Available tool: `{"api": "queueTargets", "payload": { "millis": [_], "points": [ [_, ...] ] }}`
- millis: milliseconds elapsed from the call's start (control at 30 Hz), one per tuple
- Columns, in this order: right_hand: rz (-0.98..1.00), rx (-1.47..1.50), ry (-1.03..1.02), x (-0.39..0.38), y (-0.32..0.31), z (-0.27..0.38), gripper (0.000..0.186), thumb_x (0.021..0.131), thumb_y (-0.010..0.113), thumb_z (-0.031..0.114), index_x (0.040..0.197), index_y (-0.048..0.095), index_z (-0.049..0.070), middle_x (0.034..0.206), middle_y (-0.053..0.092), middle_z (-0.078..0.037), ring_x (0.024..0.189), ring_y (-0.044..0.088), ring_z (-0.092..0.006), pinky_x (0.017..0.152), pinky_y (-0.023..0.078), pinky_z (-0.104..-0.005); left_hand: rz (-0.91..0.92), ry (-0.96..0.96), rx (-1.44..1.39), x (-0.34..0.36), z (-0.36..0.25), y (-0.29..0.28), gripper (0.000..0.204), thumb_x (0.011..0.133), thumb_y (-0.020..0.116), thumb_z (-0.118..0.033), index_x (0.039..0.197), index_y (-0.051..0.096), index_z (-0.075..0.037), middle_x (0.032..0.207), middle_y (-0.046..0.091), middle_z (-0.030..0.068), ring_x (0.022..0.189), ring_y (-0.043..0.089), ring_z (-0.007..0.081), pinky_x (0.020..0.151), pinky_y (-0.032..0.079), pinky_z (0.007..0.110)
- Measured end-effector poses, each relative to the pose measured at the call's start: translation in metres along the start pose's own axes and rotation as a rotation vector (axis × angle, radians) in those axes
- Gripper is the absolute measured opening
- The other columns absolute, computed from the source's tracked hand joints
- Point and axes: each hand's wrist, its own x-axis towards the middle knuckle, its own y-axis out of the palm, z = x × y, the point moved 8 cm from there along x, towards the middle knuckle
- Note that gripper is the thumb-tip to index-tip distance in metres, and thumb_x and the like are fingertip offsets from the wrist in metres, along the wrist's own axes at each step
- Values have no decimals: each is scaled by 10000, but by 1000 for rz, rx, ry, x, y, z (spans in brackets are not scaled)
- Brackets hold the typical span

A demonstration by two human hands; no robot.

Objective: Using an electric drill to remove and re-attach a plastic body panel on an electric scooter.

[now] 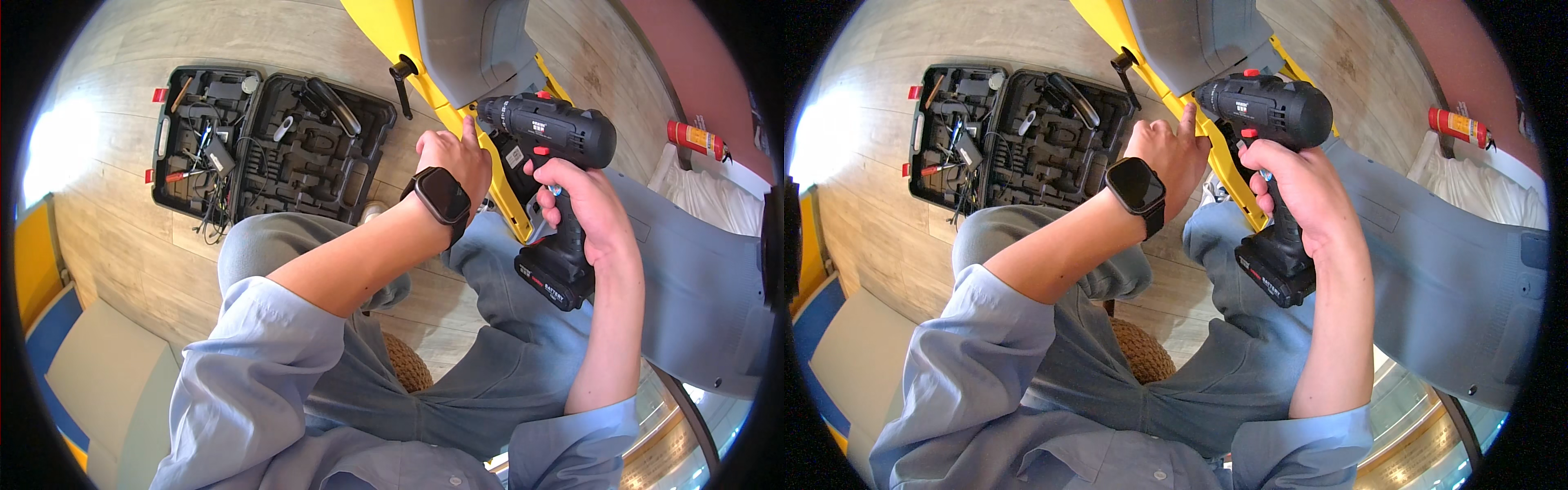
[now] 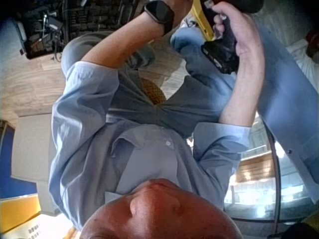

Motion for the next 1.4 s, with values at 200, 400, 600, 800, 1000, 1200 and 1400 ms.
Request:
{"api": "queueTargets", "payload": {
  "millis": [200,400,600,800,1000,1200,1400],
  "points": [
    [-8,-3,14,0,-2,-1,183,812,615,217,889,620,51,642,530,1,528,483,-81,486,390,-253,-54,61,33,-4,-1,-3,262,890,519,-167,1112,611,-60,1407,441,268,912,660,310,719,504,378],
    [-1,2,11,0,-2,-1,193,812,621,224,912,625,60,648,528,6,516,470,-68,483,386,-244,-51,74,3,-6,1,-1,288,862,529,-167,1108,612,-42,1429,411,277,895,665,321,730,507,397],
    [-24,19,42,-2,-1,-1,242,798,613,208,966,616,35,611,510,15,501,461,-59,483,376,-214,-12,95,4,-7,1,1,305,856,527,-177,1110,609,-30,1440,397,278,861,670,318,717,507,401],
    [-8,23,51,0,0,-3,207,796,626,207,937,618,56,635,521,17,509,468,-54,483,382,-212,-46,87,16,-8,3,0,308,871,521,-191,1121,608,-33,1442,397,274,847,671,310,713,506,400],
    [-5,20,52,0,0,-2,184,796,631,212,914,624,72,655,529,17,515,464,-57,487,383,-223,-35,86,25,-7,2,2,308,888,511,-197,1132,607,-35,1444,400,266,859,671,309,719,506,398],
    [3,27,47,-1,0,-1,186,786,623,202,912,623,66,648,524,10,512,457,-65,487,372,-235,-39,83,26,-6,1,3,302,896,503,-195,1128,612,-36,1437,409,264,865,671,308,719,505,393],
    [-8,16,33,-1,0,-1,196,785,624,209,911,622,59,647,523,9,513,456,-67,486,367,-236,-59,84,17,-6,0,1,294,902,497,-198,1117,619,-37,1436,411,264,850,670,305,713,503,392]
  ]
}}
